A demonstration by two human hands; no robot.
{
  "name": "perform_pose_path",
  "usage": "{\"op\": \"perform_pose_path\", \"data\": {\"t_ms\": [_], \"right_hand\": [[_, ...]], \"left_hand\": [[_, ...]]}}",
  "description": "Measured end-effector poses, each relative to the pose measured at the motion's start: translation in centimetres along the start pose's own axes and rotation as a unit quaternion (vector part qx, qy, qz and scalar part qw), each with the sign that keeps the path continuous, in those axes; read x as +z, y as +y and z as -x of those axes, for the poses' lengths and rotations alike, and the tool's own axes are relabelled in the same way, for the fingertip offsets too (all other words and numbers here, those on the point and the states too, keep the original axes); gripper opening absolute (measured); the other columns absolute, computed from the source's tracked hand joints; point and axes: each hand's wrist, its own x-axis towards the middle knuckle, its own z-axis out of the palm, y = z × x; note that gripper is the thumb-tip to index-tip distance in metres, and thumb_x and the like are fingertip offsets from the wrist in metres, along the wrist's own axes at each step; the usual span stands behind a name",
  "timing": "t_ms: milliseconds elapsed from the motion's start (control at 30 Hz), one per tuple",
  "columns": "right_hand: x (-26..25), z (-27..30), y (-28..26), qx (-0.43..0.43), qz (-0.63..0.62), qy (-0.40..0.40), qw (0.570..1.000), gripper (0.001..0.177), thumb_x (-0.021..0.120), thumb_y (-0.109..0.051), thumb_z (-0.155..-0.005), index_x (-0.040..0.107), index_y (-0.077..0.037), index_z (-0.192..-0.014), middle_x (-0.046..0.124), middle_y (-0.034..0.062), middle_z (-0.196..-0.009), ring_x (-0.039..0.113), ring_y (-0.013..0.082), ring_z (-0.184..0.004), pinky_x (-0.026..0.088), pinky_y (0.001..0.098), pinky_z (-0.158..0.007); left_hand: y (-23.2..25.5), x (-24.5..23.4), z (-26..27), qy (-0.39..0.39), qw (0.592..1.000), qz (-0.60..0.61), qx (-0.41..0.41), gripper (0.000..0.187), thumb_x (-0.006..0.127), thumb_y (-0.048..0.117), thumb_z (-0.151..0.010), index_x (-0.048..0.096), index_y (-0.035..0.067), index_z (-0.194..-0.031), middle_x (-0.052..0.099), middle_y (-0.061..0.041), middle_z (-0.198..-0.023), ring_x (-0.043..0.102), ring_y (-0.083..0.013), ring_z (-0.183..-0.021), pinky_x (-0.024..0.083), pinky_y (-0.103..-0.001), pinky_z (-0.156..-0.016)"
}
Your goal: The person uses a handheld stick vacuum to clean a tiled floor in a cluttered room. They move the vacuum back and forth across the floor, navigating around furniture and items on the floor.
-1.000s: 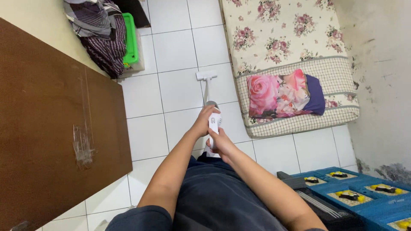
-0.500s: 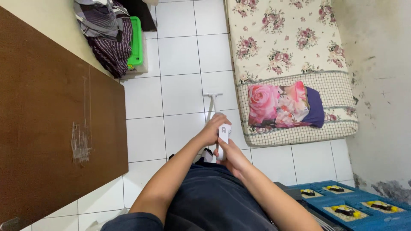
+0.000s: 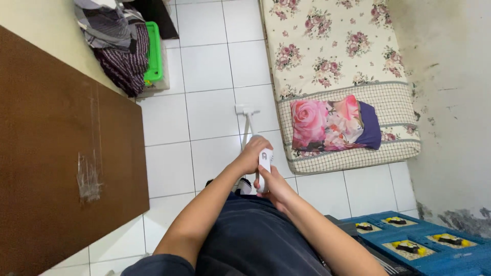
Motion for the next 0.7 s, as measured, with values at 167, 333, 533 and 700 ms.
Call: {"op": "perform_pose_path", "data": {"t_ms": [167,333,533,700], "right_hand": [[0.5,-5.9,2.2,-0.017,0.019,-0.003,1.0,0.062,0.048,-0.042,-0.104,0.025,-0.006,-0.149,0.054,0.0044,-0.072,0.058,0.0167,-0.065,0.052,0.03,-0.057],[1.6,-5.2,0.9,-0.027,0.021,-0.014,0.999,0.062,0.047,-0.042,-0.105,0.023,-0.004,-0.149,0.055,0.0049,-0.07,0.057,0.0166,-0.062,0.052,0.0292,-0.054],[0.9,-0.4,-0.1,-0.011,0.027,-0.024,0.999,0.064,0.049,-0.042,-0.104,0.025,-0.004,-0.149,0.054,0.0056,-0.067,0.056,0.0167,-0.061,0.053,0.0296,-0.057],[0.0,-2.0,0.0,-0.031,0.022,-0.021,0.999,0.056,0.046,-0.04,-0.104,0.032,-0.003,-0.144,0.055,0.0071,-0.066,0.057,0.0183,-0.062,0.051,0.03,-0.055]], "left_hand": [[-4.0,0.9,0.0,0.008,0.996,0.03,-0.088,0.032,0.067,0.017,-0.088,0.062,0.024,-0.118,0.055,-0.01,-0.139,0.045,-0.0339,-0.14,0.029,-0.049,-0.121],[-3.9,-0.9,0.0,-0.002,0.997,0.012,-0.082,0.041,0.072,0.019,-0.083,0.059,0.028,-0.121,0.054,-0.006,-0.141,0.044,-0.0272,-0.142,0.028,-0.044,-0.121],[-1.6,-0.1,0.9,-0.043,0.995,0.01,-0.087,0.049,0.076,0.018,-0.076,0.06,0.029,-0.121,0.055,-0.003,-0.141,0.045,-0.0255,-0.142,0.031,-0.046,-0.118],[-3.9,1.8,-0.9,-0.007,0.999,-0.004,-0.053,0.037,0.074,0.016,-0.079,0.063,0.027,-0.113,0.061,-0.006,-0.124,0.05,-0.0279,-0.135,0.034,-0.046,-0.116]]}}
